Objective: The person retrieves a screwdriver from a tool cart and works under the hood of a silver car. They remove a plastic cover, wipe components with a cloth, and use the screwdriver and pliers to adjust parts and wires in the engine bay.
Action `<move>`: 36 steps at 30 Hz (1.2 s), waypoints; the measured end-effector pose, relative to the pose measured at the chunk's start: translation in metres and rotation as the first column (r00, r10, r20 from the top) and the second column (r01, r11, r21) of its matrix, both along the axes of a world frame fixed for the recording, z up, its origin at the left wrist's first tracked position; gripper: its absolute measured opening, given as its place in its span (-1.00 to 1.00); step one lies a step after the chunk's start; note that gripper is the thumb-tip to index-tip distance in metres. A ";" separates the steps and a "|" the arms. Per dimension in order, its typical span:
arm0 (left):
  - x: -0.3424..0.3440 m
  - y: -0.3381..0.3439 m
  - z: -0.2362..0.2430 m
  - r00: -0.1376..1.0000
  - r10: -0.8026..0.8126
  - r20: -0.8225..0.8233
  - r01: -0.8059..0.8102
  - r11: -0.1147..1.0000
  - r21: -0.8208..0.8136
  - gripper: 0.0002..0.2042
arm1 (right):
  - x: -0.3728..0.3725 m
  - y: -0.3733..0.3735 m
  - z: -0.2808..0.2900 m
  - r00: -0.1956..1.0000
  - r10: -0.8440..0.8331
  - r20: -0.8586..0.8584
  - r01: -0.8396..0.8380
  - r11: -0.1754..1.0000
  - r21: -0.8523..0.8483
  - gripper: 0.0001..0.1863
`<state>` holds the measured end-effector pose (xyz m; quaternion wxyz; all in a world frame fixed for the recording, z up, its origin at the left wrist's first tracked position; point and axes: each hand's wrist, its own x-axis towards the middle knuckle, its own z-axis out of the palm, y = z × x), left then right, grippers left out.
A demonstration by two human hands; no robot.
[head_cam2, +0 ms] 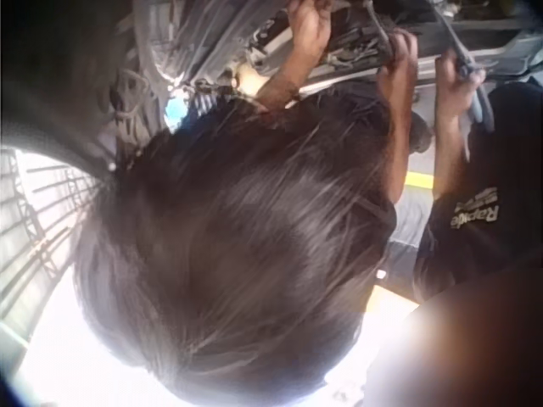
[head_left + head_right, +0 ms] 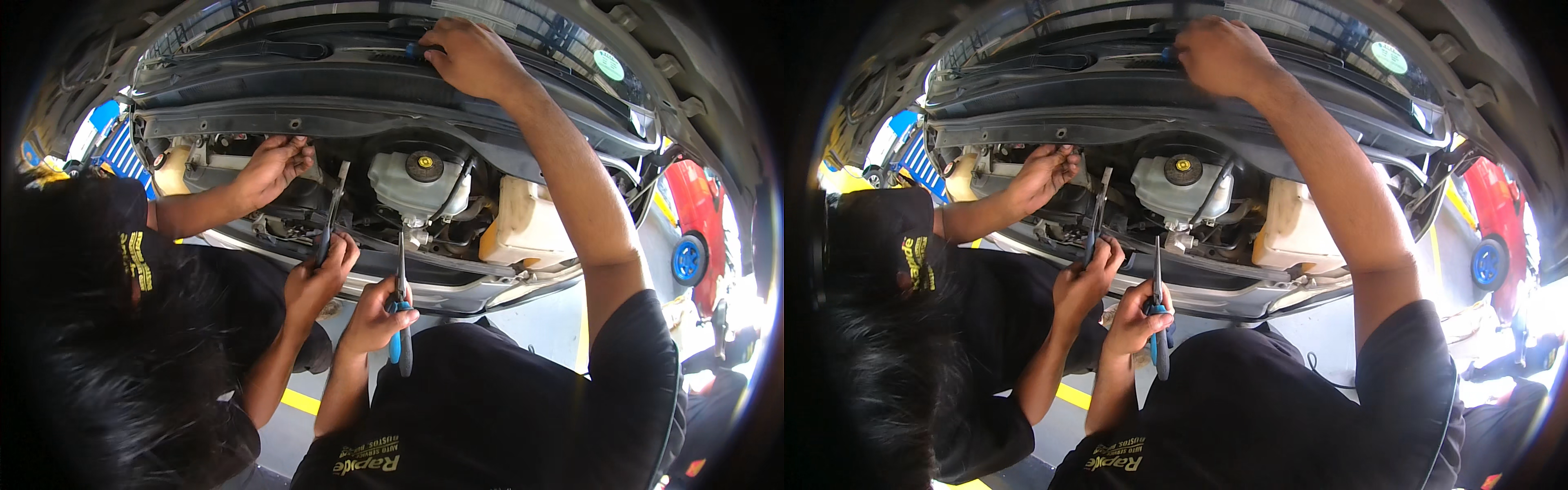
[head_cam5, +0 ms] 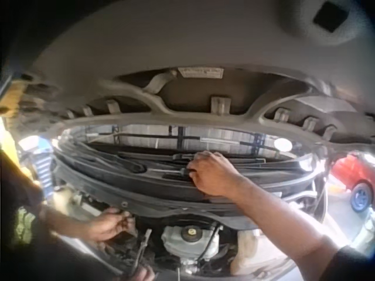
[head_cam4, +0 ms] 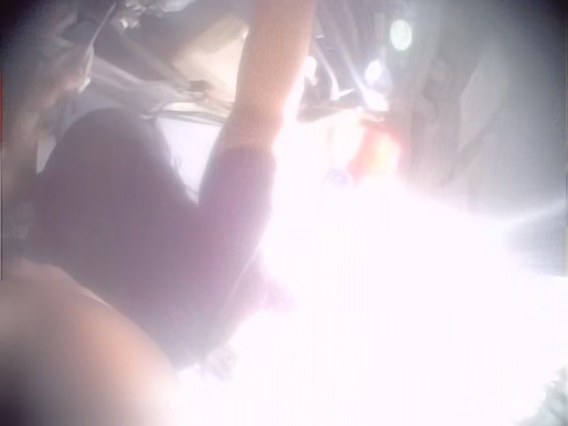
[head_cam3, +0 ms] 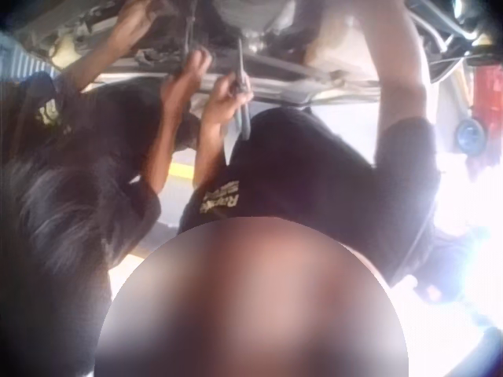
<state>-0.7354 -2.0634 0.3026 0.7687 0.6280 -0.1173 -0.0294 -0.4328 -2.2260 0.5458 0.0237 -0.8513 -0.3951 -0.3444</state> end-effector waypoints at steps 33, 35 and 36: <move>0.169 0.093 0.102 0.731 0.656 0.186 -0.670 0.742 0.016 -0.94 | -0.206 -0.075 -0.164 -0.385 0.665 -0.640 0.237 0.742 0.627 -0.07; 0.173 0.092 0.094 0.736 0.663 0.139 -0.658 0.748 -0.085 -0.96 | -0.206 -0.075 -0.160 -0.315 0.667 -0.675 0.225 0.744 0.629 -0.12; 0.172 0.092 0.092 0.750 0.637 0.178 -0.626 0.770 -0.122 -0.95 | -0.206 -0.074 -0.158 -0.265 0.667 -0.696 0.232 0.745 0.625 -0.14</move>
